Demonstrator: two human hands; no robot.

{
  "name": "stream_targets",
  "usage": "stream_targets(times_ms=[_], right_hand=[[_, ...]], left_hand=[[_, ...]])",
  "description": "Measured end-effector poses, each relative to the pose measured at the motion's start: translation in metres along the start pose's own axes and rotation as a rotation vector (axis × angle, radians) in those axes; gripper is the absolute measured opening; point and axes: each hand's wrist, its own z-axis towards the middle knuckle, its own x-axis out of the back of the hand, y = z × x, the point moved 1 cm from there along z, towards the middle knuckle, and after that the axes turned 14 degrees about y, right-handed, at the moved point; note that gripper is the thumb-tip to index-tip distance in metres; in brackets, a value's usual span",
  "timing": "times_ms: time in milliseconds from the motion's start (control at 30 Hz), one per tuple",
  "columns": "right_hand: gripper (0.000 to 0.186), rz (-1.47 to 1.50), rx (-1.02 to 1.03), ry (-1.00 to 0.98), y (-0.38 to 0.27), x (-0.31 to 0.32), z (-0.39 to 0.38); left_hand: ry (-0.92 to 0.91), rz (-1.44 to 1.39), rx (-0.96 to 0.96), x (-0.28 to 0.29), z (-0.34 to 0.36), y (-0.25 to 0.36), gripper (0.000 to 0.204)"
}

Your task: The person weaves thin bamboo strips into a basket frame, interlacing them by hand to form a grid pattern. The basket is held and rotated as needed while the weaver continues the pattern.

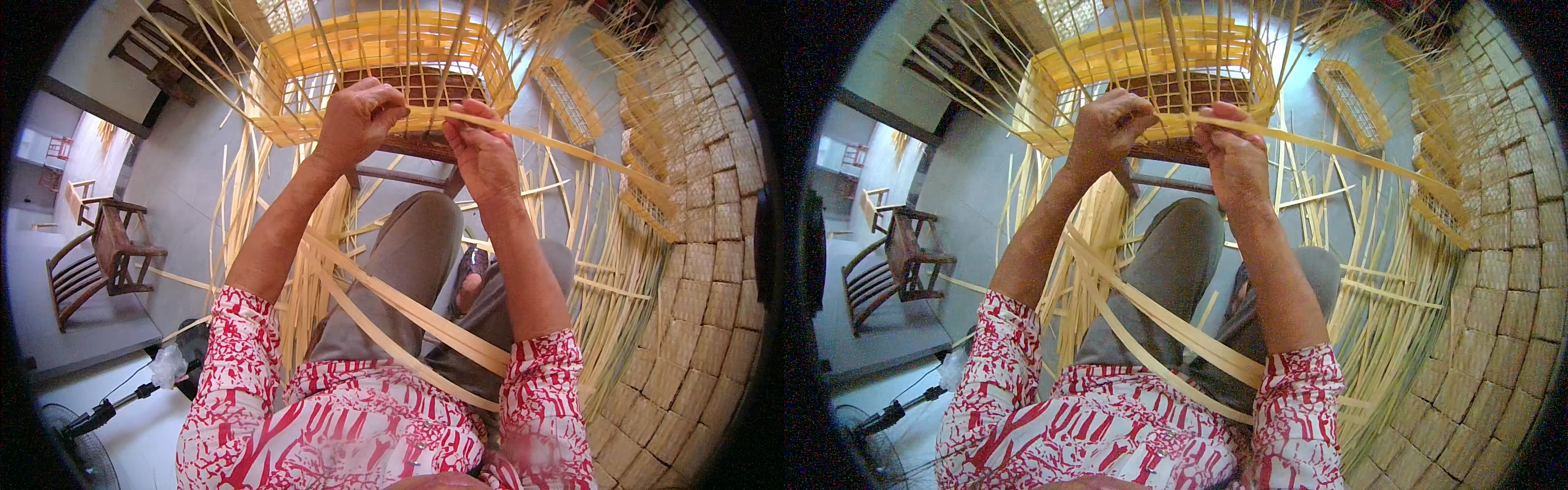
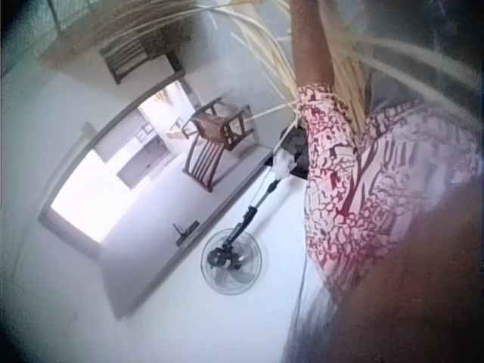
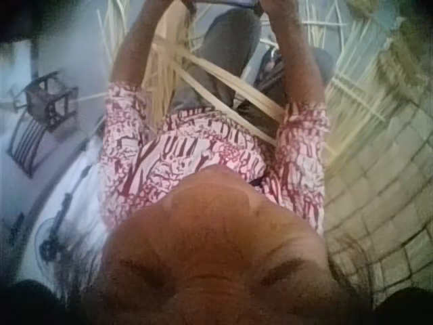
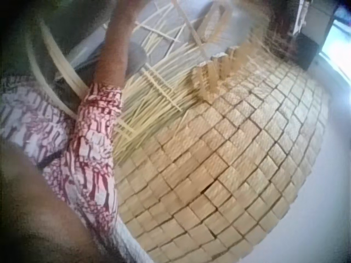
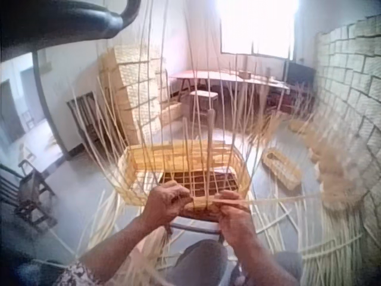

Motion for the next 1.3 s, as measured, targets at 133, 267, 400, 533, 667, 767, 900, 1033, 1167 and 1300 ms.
stream_targets(times_ms=[133,267,400,533,667,767,900,1033,1167,1300], right_hand=[[0.012,0.292,-0.127,-0.067,-0.002,0.000,0.008],[0.022,0.176,-0.250,-0.231,-0.006,-0.004,0.011],[0.057,-0.379,0.043,-0.412,-0.022,-0.033,-0.006],[0.089,-0.562,0.082,-0.613,-0.027,-0.037,-0.012],[0.052,-0.573,0.113,-0.549,-0.025,-0.037,-0.013],[0.023,-0.418,0.197,-0.418,-0.009,-0.033,-0.011],[0.026,0.075,-0.063,-0.066,0.011,-0.028,-0.020],[0.024,0.357,-0.224,0.078,0.019,-0.021,-0.024],[0.017,0.163,-0.075,-0.006,0.027,-0.037,-0.045],[0.037,-0.272,0.148,-0.120,0.023,-0.030,-0.045]], left_hand=[[-0.103,-0.137,0.063,0.009,0.000,0.003,0.008],[-0.179,-0.238,0.121,0.013,0.000,-0.001,0.008],[-0.166,-0.258,0.080,0.015,0.000,-0.002,0.008],[-0.132,-0.257,-0.001,0.013,0.001,-0.008,0.007],[-0.109,-0.309,0.011,0.008,0.003,-0.009,0.007],[-0.072,-0.294,-0.017,0.004,0.003,-0.008,0.008],[-0.025,-0.256,0.148,0.002,-0.003,-0.006,0.009],[0.065,-0.094,0.168,-0.015,0.002,0.002,0.009],[0.027,0.130,0.070,-0.027,0.000,0.003,0.012],[-0.072,0.279,-0.017,-0.022,-0.003,0.012,0.022]])
